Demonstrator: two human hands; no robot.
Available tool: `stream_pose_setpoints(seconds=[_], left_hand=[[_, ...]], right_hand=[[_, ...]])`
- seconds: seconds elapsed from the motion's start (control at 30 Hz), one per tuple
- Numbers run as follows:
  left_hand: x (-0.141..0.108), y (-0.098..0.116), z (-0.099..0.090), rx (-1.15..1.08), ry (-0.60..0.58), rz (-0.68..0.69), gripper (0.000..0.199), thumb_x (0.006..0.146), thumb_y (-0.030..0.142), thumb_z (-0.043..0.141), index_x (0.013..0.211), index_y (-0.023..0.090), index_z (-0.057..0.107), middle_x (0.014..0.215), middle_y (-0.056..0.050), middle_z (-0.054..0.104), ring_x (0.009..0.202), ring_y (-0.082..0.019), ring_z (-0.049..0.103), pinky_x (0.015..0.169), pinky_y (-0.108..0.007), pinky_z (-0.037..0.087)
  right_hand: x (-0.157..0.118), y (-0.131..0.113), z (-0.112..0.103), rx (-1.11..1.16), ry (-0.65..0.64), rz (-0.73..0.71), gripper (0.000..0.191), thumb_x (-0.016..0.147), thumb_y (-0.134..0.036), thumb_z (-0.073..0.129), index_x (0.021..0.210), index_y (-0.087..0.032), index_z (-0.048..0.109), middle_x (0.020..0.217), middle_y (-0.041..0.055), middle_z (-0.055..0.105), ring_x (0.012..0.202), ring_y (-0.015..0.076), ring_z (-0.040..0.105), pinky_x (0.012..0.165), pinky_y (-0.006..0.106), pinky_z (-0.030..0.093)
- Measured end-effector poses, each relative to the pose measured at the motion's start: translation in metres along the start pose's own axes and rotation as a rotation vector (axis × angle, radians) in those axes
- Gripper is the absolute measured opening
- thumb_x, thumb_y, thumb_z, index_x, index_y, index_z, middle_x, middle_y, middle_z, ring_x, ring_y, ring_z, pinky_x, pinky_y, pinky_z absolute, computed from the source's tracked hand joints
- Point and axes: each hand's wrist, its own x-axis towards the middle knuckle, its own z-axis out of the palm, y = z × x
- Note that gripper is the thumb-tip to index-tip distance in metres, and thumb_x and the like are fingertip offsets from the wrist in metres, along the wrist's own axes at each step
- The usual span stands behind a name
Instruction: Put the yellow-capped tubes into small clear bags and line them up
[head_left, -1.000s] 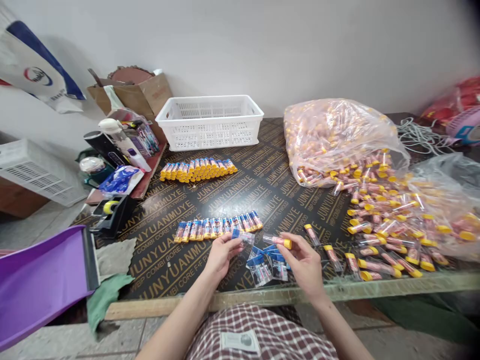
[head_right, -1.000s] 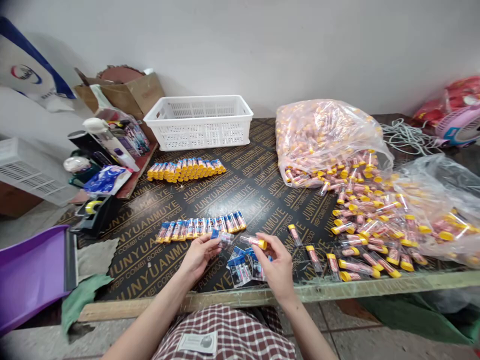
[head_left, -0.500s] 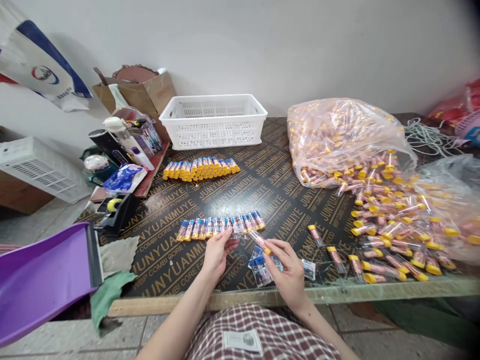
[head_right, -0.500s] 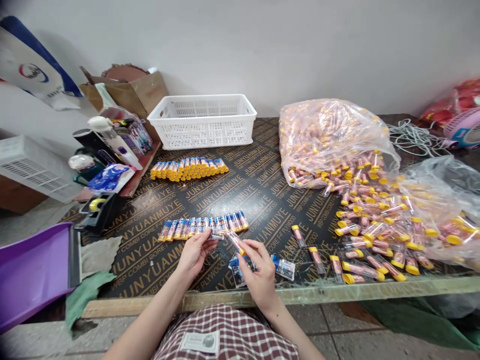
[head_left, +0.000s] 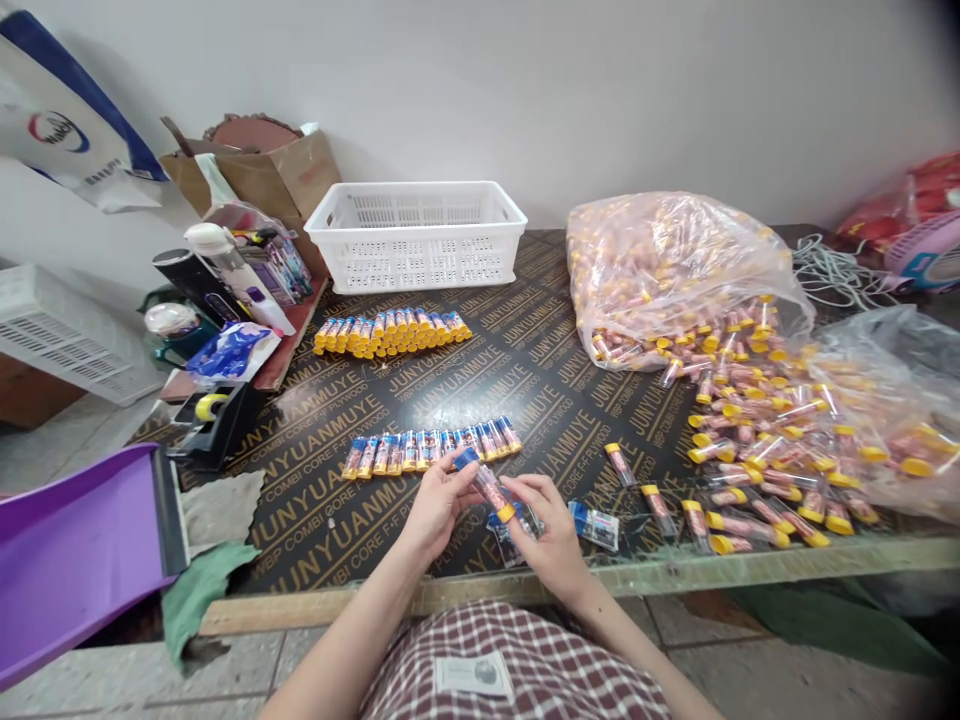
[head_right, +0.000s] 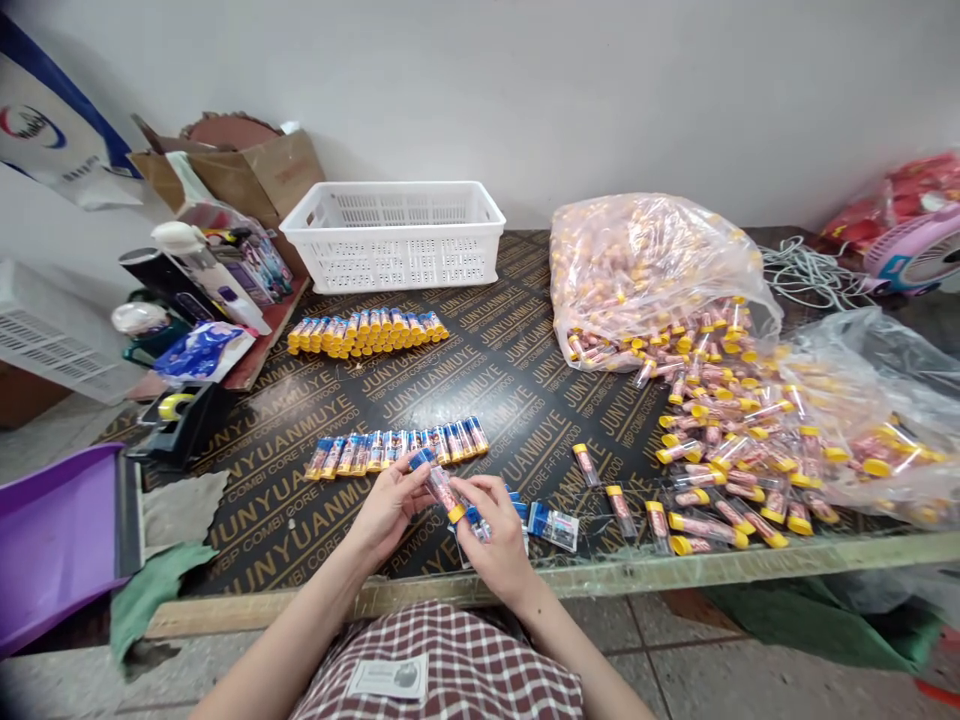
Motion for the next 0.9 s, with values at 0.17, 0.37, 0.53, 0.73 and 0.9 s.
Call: stream_pose_setpoints(seconds=[0.17, 0.37, 0.53, 0.73, 0.9], left_hand=[[-0.01, -0.002, 0.006, 0.118, -0.19, -0.155, 0.032, 0.069, 0.035, 0.074, 0.086, 0.009, 0.068, 0.074, -0.006, 0.067, 0.063, -0.011, 0.06, 0.063, -0.023, 0.048], [-0.014, -0.009, 0.013, 0.118, -0.187, -0.208, 0.034, 0.062, 0.037, 0.078, 0.076, 0.009, 0.066, 0.07, -0.005, 0.064, 0.059, -0.011, 0.059, 0.057, -0.022, 0.045], [-0.015, -0.011, 0.015, 0.124, -0.147, -0.208, 0.037, 0.058, 0.038, 0.08, 0.074, 0.009, 0.065, 0.068, -0.005, 0.063, 0.059, -0.012, 0.058, 0.059, -0.024, 0.046], [-0.018, -0.012, 0.016, 0.113, -0.145, -0.199, 0.037, 0.059, 0.038, 0.079, 0.077, 0.009, 0.065, 0.069, -0.005, 0.064, 0.059, -0.012, 0.058, 0.058, -0.024, 0.046], [-0.019, -0.01, 0.017, 0.108, -0.132, -0.201, 0.038, 0.059, 0.039, 0.079, 0.078, 0.009, 0.066, 0.068, -0.005, 0.065, 0.057, -0.012, 0.058, 0.056, -0.024, 0.044]], right_hand=[[0.006, -0.001, -0.006, 0.041, -0.106, -0.073, 0.082, 0.063, -0.005, 0.054, 0.139, -0.025, 0.029, 0.145, 0.0098, 0.025, 0.135, 0.0296, 0.026, 0.108, 0.049, 0.031], [0.006, 0.003, -0.009, 0.208, -0.212, -0.075, 0.087, 0.056, -0.002, 0.049, 0.138, -0.025, 0.029, 0.134, 0.0084, 0.043, 0.125, 0.0254, 0.044, 0.106, 0.043, 0.037], [0.002, 0.007, -0.005, 0.256, -0.164, -0.046, 0.088, 0.056, -0.002, 0.049, 0.138, -0.025, 0.029, 0.133, 0.0088, 0.044, 0.123, 0.0255, 0.047, 0.105, 0.042, 0.04], [0.002, 0.005, -0.003, 0.286, -0.147, -0.054, 0.09, 0.056, -0.001, 0.048, 0.14, -0.024, 0.026, 0.135, 0.0093, 0.044, 0.123, 0.0247, 0.047, 0.104, 0.041, 0.041], [0.003, 0.005, -0.004, 0.283, -0.135, -0.055, 0.088, 0.057, -0.003, 0.048, 0.14, -0.022, 0.026, 0.136, 0.0097, 0.044, 0.122, 0.0248, 0.048, 0.104, 0.042, 0.041]])
